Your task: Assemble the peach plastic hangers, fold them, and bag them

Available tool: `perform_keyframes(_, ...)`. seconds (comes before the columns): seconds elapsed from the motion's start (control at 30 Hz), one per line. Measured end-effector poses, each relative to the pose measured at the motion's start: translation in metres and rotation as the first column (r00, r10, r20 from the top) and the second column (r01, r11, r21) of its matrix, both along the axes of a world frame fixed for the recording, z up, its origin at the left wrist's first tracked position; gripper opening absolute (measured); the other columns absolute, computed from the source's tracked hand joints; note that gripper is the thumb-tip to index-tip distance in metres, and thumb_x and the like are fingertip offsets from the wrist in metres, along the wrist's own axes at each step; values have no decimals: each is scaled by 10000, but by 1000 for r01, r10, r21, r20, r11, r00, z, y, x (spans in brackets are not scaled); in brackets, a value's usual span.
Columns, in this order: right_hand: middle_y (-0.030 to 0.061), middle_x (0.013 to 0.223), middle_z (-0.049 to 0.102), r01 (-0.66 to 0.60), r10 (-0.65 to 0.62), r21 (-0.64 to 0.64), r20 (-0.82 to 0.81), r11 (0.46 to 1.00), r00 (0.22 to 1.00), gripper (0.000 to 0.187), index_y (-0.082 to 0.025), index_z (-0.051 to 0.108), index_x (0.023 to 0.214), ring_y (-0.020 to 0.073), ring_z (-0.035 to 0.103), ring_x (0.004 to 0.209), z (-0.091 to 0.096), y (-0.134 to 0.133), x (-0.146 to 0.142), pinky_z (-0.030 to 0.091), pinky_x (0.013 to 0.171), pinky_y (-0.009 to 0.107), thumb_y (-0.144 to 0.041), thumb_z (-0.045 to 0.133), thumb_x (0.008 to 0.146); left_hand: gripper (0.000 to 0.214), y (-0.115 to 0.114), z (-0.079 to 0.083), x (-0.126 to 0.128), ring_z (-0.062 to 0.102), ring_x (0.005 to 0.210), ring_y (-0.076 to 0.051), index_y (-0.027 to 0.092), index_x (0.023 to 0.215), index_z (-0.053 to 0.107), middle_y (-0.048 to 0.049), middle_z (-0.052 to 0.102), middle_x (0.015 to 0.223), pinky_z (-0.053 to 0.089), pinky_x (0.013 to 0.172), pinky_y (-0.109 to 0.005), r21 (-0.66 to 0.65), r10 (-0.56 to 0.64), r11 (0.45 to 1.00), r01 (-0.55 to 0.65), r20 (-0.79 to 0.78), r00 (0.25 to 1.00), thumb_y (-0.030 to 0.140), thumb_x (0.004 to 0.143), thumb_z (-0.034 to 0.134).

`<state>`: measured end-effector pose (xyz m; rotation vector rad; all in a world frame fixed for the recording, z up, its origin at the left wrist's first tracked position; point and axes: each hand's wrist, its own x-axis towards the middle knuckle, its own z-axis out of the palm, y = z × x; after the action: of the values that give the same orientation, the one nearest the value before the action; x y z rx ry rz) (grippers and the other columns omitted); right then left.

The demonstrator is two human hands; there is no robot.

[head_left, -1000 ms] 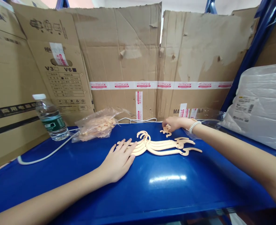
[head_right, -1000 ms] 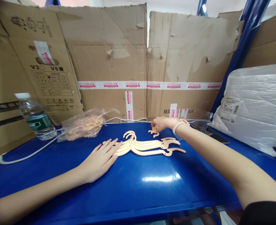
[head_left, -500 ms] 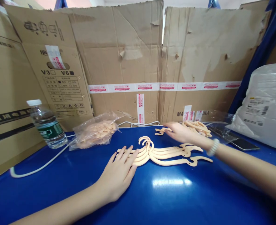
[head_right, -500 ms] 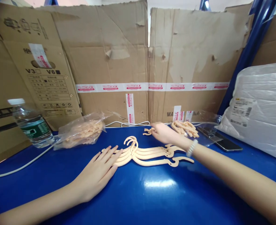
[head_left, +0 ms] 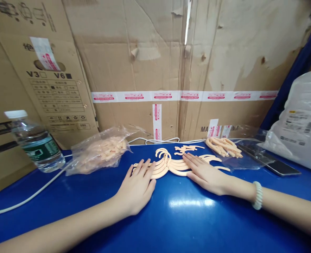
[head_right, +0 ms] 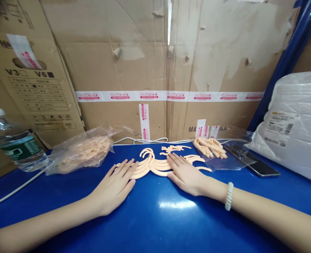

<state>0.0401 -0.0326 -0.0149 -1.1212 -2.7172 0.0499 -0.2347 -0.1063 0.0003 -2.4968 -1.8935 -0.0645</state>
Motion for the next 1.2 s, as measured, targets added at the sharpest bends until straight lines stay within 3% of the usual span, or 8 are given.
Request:
perform_keyframes(0.23, 162, 1567, 147, -6, 7, -27, 31, 1000, 1000, 680, -52, 234, 1510, 295, 138, 1447, 3, 19, 1, 179, 1181, 498, -500, 250, 999, 587, 24, -4, -1, 148, 1456, -303, 166, 1514, 242, -89, 194, 1576, 157, 1153, -584, -1, -9, 1000, 9, 34, 999, 396, 975, 271)
perform_keyframes(0.4, 201, 1554, 208, -64, 61, 146, 23, 987, 998, 668, -58, 226, 1509, 346, 159, 1440, 5, 6, 0, 193, 1146, 581, -436, 365, 976, 592, 14, -1, -8, 143, 1452, -347, 123, 1489, 295, -147, 217, 1570, 148, 1138, -634, 124, -147, 983, 133, 112, 983, 276, 924, 384)
perform_keyframes(0.47, 200, 1528, 292, -133, 138, 228, -6, 965, 990, 647, -85, 251, 1501, 349, 208, 1423, 9, -7, -4, 226, 1124, 587, -372, 432, 950, 615, -1, 3, -14, 194, 1447, -322, 149, 1465, 340, -127, 256, 1565, 210, 1147, -590, 197, -374, 918, 345, 133, 918, 148, 855, 417)
perform_keyframes(0.53, 186, 1435, 429, -210, 230, 251, -52, 945, 972, 561, -118, 341, 1453, 325, 352, 1336, 13, -22, -10, 321, 1070, 544, -286, 457, 930, 628, -17, 7, -20, 291, 1418, -294, 179, 1415, 409, -103, 330, 1540, 304, 1136, -517, 209, -604, 791, 575, 118, 788, 94, 794, 449)
perform_keyframes(0.6, 169, 1235, 560, -272, 301, 243, -94, 931, 949, 417, -132, 474, 1333, 283, 506, 1124, 17, -35, -17, 429, 931, 470, -205, 437, 924, 596, -31, 11, -24, 417, 1349, -278, 188, 1367, 457, -94, 459, 1464, 376, 1105, -466, 182, -688, 724, 666, 105, 718, 88, 780, 473)
perform_keyframes(0.73, 91, 889, 580, -387, 400, 146, -78, 911, 913, 263, -147, 574, 1125, 206, 516, 777, 18, -50, -24, 431, 691, 354, -148, 393, 933, 488, -42, 15, -25, 540, 1233, -244, 171, 1284, 523, -91, 589, 1340, 461, 1032, -375, 181, -696, 718, 672, 166, 698, 74, 810, 461)
perform_keyframes(0.87, 73, 864, 558, -390, 394, 58, -69, 919, 917, 258, -151, 552, 1138, 190, 502, 738, 14, -49, -23, 404, 660, 325, -151, 374, 951, 461, -38, 13, -24, 537, 1219, -262, 153, 1273, 528, -106, 579, 1341, 461, 1024, -413, 147, -694, 719, 680, 210, 689, 97, 818, 474)
perform_keyframes(1.2, 61, 834, 547, -411, 414, 66, -30, 909, 910, 276, -134, 553, 1162, 182, 495, 696, 13, -47, -20, 402, 644, 312, -181, 359, 971, 473, -38, 8, -26, 499, 1252, -279, 144, 1299, 503, -127, 548, 1367, 444, 1034, -444, 126, -692, 718, 684, 232, 683, 85, 831, 469)
